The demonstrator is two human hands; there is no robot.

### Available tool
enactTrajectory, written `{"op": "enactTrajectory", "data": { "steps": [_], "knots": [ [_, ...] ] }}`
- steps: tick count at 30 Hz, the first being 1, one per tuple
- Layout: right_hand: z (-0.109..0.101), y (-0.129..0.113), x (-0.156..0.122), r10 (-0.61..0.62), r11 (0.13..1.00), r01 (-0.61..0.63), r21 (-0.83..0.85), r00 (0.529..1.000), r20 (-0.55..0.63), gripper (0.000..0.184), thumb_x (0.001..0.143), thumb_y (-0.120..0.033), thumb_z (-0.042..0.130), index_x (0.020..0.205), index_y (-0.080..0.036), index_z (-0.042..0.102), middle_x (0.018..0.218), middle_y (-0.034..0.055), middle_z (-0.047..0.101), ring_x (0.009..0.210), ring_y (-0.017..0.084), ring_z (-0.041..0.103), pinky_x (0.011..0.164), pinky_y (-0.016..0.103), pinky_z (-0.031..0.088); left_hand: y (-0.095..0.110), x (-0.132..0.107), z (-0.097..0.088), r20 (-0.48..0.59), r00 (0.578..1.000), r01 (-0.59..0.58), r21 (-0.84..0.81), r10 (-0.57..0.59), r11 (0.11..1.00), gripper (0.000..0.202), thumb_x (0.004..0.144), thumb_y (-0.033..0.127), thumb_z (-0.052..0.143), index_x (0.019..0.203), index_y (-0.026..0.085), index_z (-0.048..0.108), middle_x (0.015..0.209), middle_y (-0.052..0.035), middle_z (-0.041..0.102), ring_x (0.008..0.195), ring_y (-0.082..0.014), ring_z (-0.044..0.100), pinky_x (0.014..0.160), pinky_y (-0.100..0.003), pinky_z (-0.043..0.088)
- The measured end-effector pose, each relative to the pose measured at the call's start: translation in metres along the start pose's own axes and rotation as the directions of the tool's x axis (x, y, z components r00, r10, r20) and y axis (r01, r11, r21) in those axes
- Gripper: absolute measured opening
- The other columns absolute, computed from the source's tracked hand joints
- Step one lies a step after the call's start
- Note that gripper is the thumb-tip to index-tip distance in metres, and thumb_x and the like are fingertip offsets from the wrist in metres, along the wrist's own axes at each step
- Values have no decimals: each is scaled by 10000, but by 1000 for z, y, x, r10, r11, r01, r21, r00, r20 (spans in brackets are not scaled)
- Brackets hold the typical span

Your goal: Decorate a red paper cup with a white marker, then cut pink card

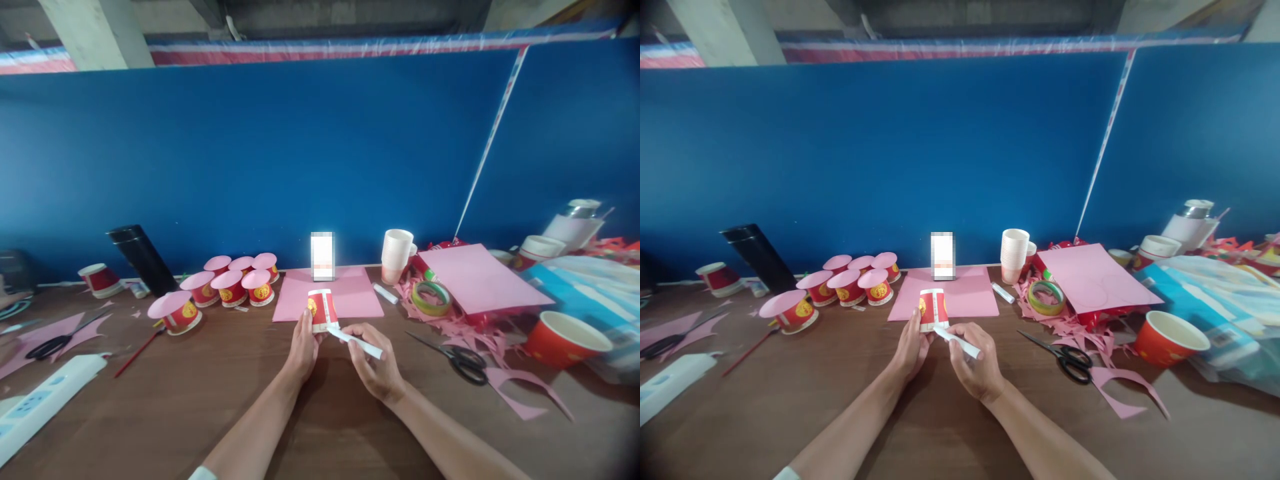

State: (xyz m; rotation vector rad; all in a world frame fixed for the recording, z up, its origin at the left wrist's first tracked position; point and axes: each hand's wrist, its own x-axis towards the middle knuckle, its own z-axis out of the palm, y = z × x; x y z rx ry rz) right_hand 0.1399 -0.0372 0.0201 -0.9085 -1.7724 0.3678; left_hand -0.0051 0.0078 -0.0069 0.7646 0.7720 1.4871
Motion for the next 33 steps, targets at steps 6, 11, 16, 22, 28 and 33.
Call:
{"op": "enactTrajectory", "data": {
  "steps": [6,11,16,22,28,33],
  "knots": [
    [-1,0,0,62,998,-62,-10,997,-52,149,827,-200,446,886,-172,580,787,50,609,709,164,584,637,260,473,0,1,-1,2,1000,4,0,-4,1000,409,747,518,521,929,161,602,975,-144,643,915,-271,596,770,-375,483],
    [-1,1,0,31,1000,-31,4,999,-12,150,829,-209,442,865,-174,584,766,46,615,687,161,579,623,257,470,-2,2,-3,-21,1000,11,-21,-11,1000,414,750,509,519,926,143,602,933,-118,649,852,-232,610,769,-369,479],
    [-1,3,-1,100,995,-99,22,994,-43,170,841,-220,430,902,-169,581,791,54,630,700,165,594,580,246,467,-3,3,-4,-14,1000,-6,-32,6,999,435,735,505,541,942,125,592,929,-119,647,841,-225,612,774,-368,475],
    [-1,2,1,63,998,-63,-5,997,-43,167,833,-228,437,857,-174,594,756,47,620,694,165,584,587,244,462,-4,4,-6,-29,1000,4,-24,-5,1000,358,728,501,546,860,172,596,879,-105,656,816,-225,617,759,-355,481],
    [-1,2,-1,131,990,-129,58,991,-37,160,840,-228,435,889,-167,575,770,50,624,702,169,594,545,235,456,-3,4,-4,-45,999,11,-41,-12,999,428,725,506,547,910,121,582,877,-105,659,823,-220,620,782,-373,477],
    [-1,4,-1,138,990,-137,18,989,-55,173,838,-232,436,892,-171,588,709,31,615,637,154,583,513,227,443,-4,5,-5,-62,998,17,-40,-19,999,410,712,526,555,911,170,594,901,-120,671,828,-245,619,761,-381,491]
  ]
}}
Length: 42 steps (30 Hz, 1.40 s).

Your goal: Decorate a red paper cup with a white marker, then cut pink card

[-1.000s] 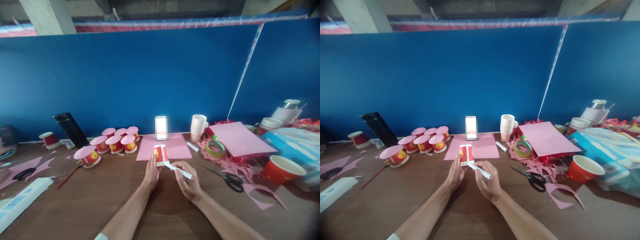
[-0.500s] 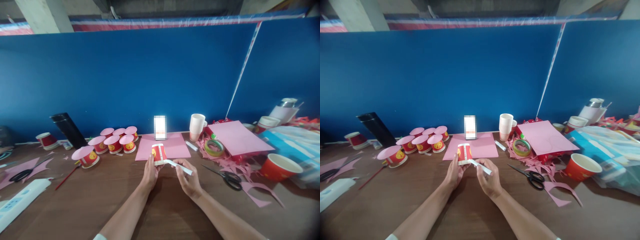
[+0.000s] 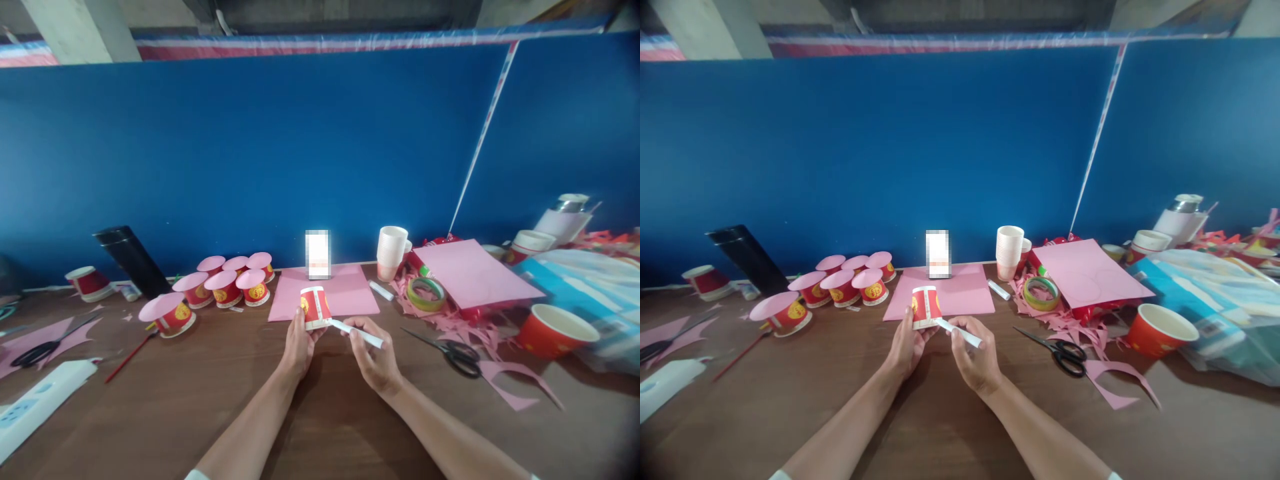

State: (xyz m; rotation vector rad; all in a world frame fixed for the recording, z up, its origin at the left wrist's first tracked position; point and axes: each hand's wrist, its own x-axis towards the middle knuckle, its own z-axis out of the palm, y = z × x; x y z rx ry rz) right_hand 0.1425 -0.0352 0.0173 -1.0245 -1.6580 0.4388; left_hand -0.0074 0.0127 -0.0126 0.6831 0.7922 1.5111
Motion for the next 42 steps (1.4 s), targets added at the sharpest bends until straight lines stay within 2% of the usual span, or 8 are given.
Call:
{"op": "enactTrajectory", "data": {
  "steps": [4,12,16,24,29,35,39,42],
  "knots": [
    [0,0,1,-8,1000,9,-4,1000,12,165,830,-236,448,860,-174,598,719,30,613,628,148,573,517,225,440,0,-1,0,8,1000,-13,13,13,1000,422,733,519,533,933,150,583,942,-131,663,849,-248,622,779,-390,487],
    [3,1,1,70,978,-58,203,996,-51,174,866,-241,426,905,-162,576,763,36,605,674,147,560,595,232,441,2,-2,1,15,1000,19,-12,-19,1000,422,743,497,535,955,136,589,939,-119,660,844,-235,621,789,-397,479],
    [4,2,1,65,979,-57,194,997,-32,149,866,-233,436,889,-163,566,793,42,600,722,154,569,654,246,448,3,-3,3,41,999,21,-6,-21,1000,424,758,478,525,958,109,583,924,-117,659,865,-237,617,804,-400,470],
    [1,-2,2,37,992,-38,119,999,9,149,862,-227,441,890,-171,576,798,34,614,712,148,574,658,232,447,3,-5,1,90,996,6,15,-7,1000,408,770,520,481,923,161,600,981,-123,648,883,-236,610,788,-367,473],
    [2,-1,2,54,988,-58,140,998,33,151,863,-227,444,896,-168,579,796,34,613,711,145,569,651,229,445,3,-4,1,68,998,7,27,-9,1000,421,738,519,526,917,144,587,965,-126,655,878,-241,613,779,-363,475],
    [3,1,3,73,980,-69,188,997,-16,158,870,-229,434,901,-166,576,812,42,603,714,147,560,649,236,436,2,-4,1,76,997,11,5,-11,1000,394,765,459,518,955,117,571,949,-117,656,879,-230,614,789,-364,474],
    [2,0,2,73,984,-77,160,997,31,156,865,-244,444,883,-171,580,789,37,605,694,144,551,626,233,427,1,-4,1,54,999,5,4,-5,1000,392,762,470,519,928,120,577,921,-114,661,849,-224,621,783,-369,477],
    [3,0,2,101,972,-104,210,995,26,181,867,-263,439,901,-171,590,767,32,610,666,139,545,587,223,424,2,-4,1,34,999,11,14,-11,1000,413,745,493,532,932,129,585,921,-120,664,838,-226,625,776,-369,479]
  ]
}}
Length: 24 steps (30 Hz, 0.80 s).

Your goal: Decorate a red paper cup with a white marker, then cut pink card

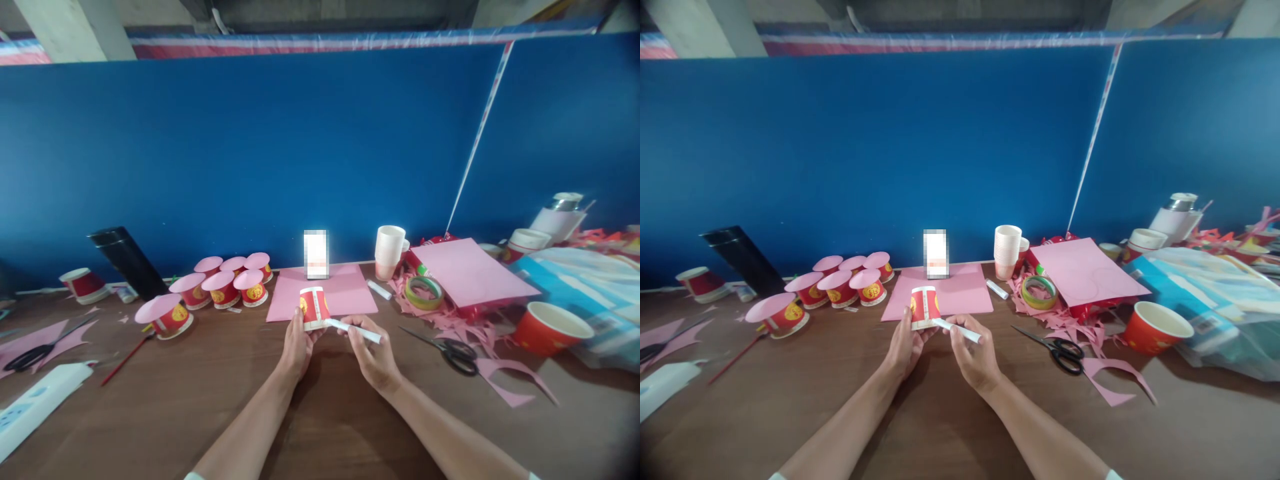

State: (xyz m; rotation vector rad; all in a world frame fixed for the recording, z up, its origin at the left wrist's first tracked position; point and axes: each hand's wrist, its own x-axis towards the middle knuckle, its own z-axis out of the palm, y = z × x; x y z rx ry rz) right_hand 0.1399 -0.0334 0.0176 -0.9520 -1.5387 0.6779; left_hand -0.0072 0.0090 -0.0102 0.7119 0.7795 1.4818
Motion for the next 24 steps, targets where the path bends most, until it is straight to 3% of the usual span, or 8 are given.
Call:
{"op": "enactTrajectory", "data": {
  "steps": [7,18,24],
  "knots": [
    [2,4,2,36,993,-28,117,997,-64,182,873,-267,444,921,-161,584,789,42,612,713,144,557,627,225,442,0,1,0,7,1000,6,-38,-6,999,485,744,499,537,1028,108,560,950,-124,660,850,-231,623,812,-412,462],
    [-2,0,-2,13,999,-12,-43,1000,9,162,861,-253,431,885,-174,570,730,17,583,595,119,512,521,208,398,0,1,1,-23,1000,11,-49,-12,999,456,730,513,545,957,118,577,862,-92,660,809,-213,625,823,-412,454],
    [-2,-2,-2,-81,986,87,-144,996,47,148,826,-220,468,915,-175,577,798,46,614,702,159,573,582,229,449,1,0,2,3,1000,-15,-6,15,1000,365,741,484,533,886,153,586,892,-93,653,853,-218,611,817,-379,458]
  ]
}}
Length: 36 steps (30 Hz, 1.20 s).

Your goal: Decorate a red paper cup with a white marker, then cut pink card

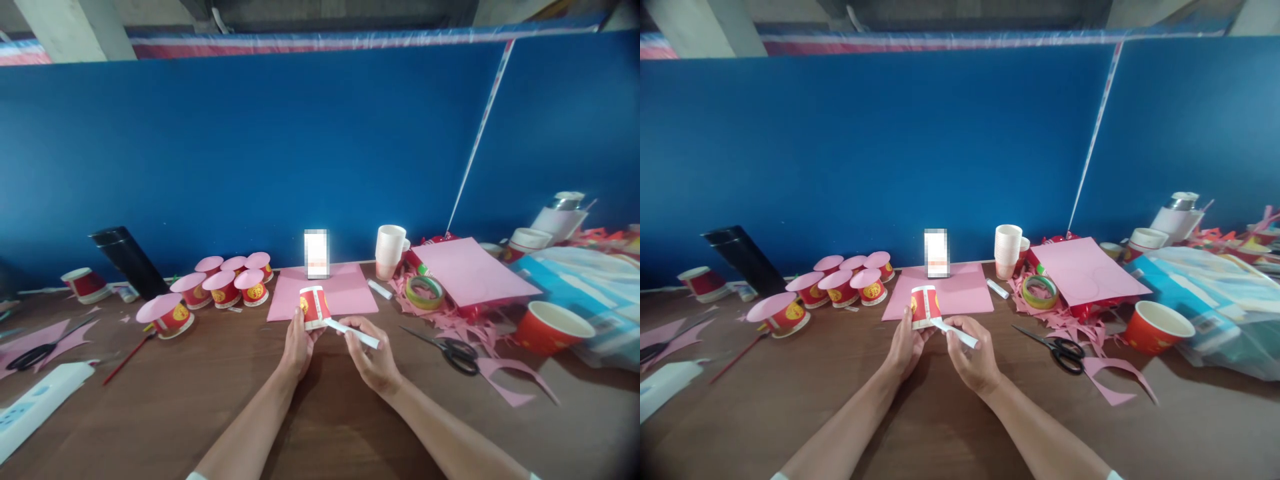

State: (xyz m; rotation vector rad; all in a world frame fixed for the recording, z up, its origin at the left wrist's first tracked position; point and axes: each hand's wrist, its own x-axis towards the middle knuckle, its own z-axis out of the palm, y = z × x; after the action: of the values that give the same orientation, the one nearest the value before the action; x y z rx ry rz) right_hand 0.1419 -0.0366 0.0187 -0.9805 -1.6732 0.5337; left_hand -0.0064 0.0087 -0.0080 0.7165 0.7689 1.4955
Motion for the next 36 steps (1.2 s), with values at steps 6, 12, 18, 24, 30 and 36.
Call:
{"op": "enactTrajectory", "data": {
  "steps": [6,12,18,24,30,36],
  "knots": [
    [0,0,2,-84,995,84,-47,996,-14,159,819,-213,470,916,-177,590,819,59,622,752,173,587,696,267,470,-3,1,-2,15,1000,-16,-20,16,1000,320,771,426,515,928,154,578,946,-98,635,888,-217,595,827,-375,454],
    [0,-2,2,-88,992,86,-92,996,-15,167,824,-222,457,904,-185,599,795,53,621,737,177,580,707,280,462,-5,0,-3,26,999,-45,11,45,999,328,764,415,534,978,169,567,958,-94,620,889,-220,588,812,-371,458],
    [0,-3,3,-90,991,91,-99,996,10,174,840,-238,437,908,-190,590,789,59,617,730,180,561,704,289,457,-3,-1,0,38,997,-64,59,62,996,320,749,453,543,916,180,567,942,-106,616,880,-235,587,802,-361,457],
    [0,-3,2,-50,997,51,-63,998,32,161,823,-219,463,883,-184,608,788,48,623,727,172,578,663,260,460,-3,-2,0,-7,998,-55,49,56,997,268,739,432,564,874,201,571,935,-94,609,864,-228,575,794,-359,462],
    [-1,-1,1,7,999,-6,-47,1000,11,160,837,-218,454,916,-181,588,799,48,634,735,172,596,609,243,467,-5,-1,-1,32,997,-68,64,66,996,314,757,470,529,888,189,579,898,-99,608,831,-230,579,793,-370,461],
    [0,-2,2,-74,995,73,-66,997,-15,164,828,-216,467,925,-185,596,834,59,634,782,184,593,723,281,468,-5,-1,0,13,998,-59,68,58,996,325,749,477,540,890,185,567,898,-84,609,822,-211,582,783,-348,461]
  ]
}}
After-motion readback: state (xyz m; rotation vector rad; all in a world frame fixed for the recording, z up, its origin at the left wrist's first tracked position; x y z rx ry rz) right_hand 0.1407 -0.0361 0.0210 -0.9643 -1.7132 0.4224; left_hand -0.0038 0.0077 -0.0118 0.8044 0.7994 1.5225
